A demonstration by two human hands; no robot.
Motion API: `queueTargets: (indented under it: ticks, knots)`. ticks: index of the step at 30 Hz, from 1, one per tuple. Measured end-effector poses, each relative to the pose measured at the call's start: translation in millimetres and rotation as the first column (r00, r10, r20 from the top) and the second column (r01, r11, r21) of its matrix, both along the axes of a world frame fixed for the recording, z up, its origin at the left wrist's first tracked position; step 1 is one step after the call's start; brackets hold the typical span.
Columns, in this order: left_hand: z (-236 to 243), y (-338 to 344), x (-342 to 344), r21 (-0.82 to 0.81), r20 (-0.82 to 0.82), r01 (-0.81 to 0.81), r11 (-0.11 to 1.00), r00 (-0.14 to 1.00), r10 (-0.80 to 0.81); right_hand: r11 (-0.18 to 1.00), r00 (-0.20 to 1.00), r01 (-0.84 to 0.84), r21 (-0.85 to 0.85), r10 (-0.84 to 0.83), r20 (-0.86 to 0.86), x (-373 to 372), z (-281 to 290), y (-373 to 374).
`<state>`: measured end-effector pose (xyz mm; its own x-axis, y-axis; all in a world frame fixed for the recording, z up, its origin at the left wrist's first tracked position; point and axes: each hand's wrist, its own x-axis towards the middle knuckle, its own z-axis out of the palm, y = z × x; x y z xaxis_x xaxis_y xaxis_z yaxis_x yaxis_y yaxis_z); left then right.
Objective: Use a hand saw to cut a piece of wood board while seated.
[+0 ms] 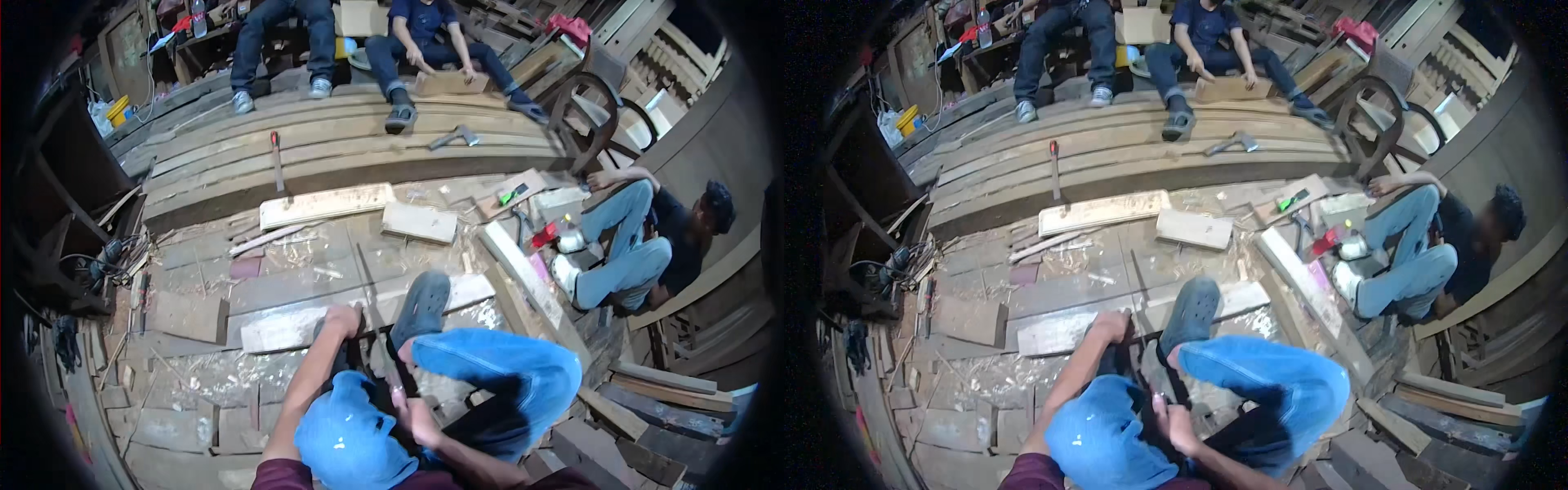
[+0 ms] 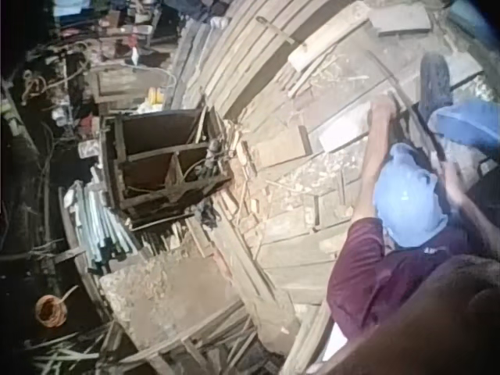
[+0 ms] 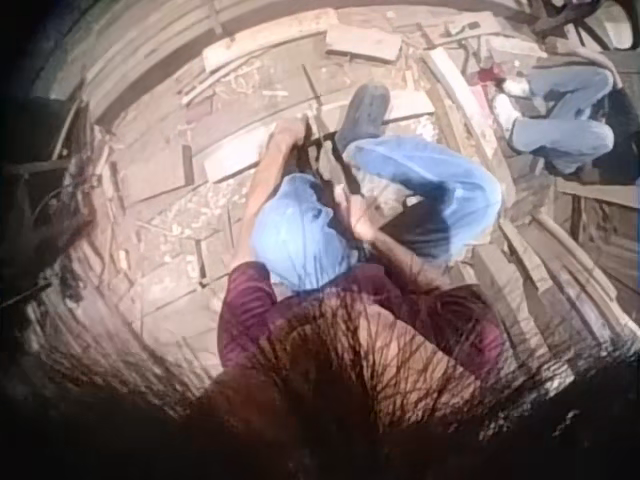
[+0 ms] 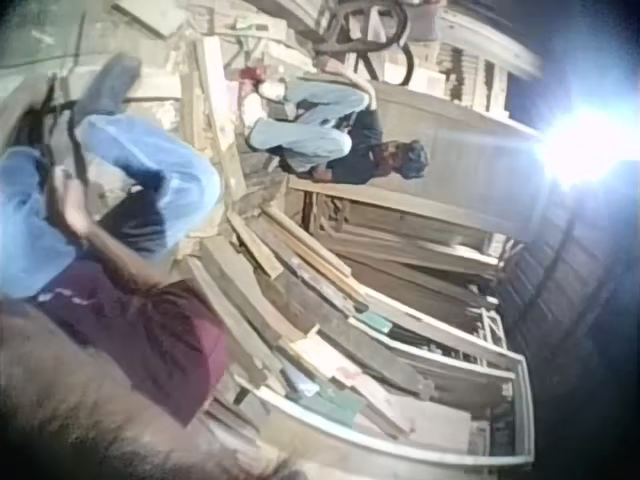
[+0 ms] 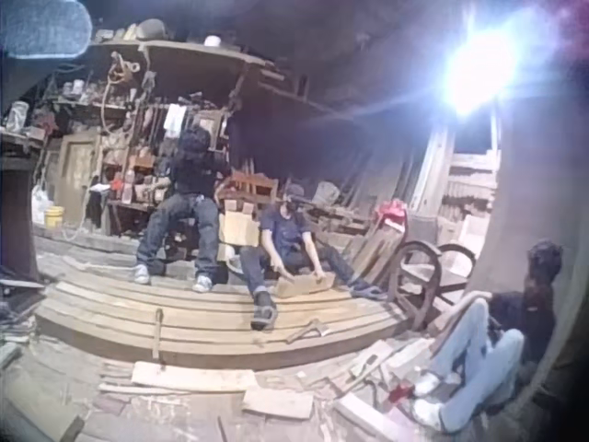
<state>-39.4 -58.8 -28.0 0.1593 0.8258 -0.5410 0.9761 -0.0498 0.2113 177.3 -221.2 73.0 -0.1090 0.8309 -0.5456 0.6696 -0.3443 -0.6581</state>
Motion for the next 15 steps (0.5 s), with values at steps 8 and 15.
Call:
queueTargets:
  ticks: [8,15]
  knots:
    - [11,20,0,0.056,0.093,-0.097,0.994,0.991,0.091,0.987,0.984,0.114,0.114,-0.096,-0.153,-23,-26,36]
    - [20,15,-6,0.016,0.004,-0.031,0.999,1.0,0.031,0.993,0.975,0.107,-0.057,-0.116,-0.189,-18,-18,29]
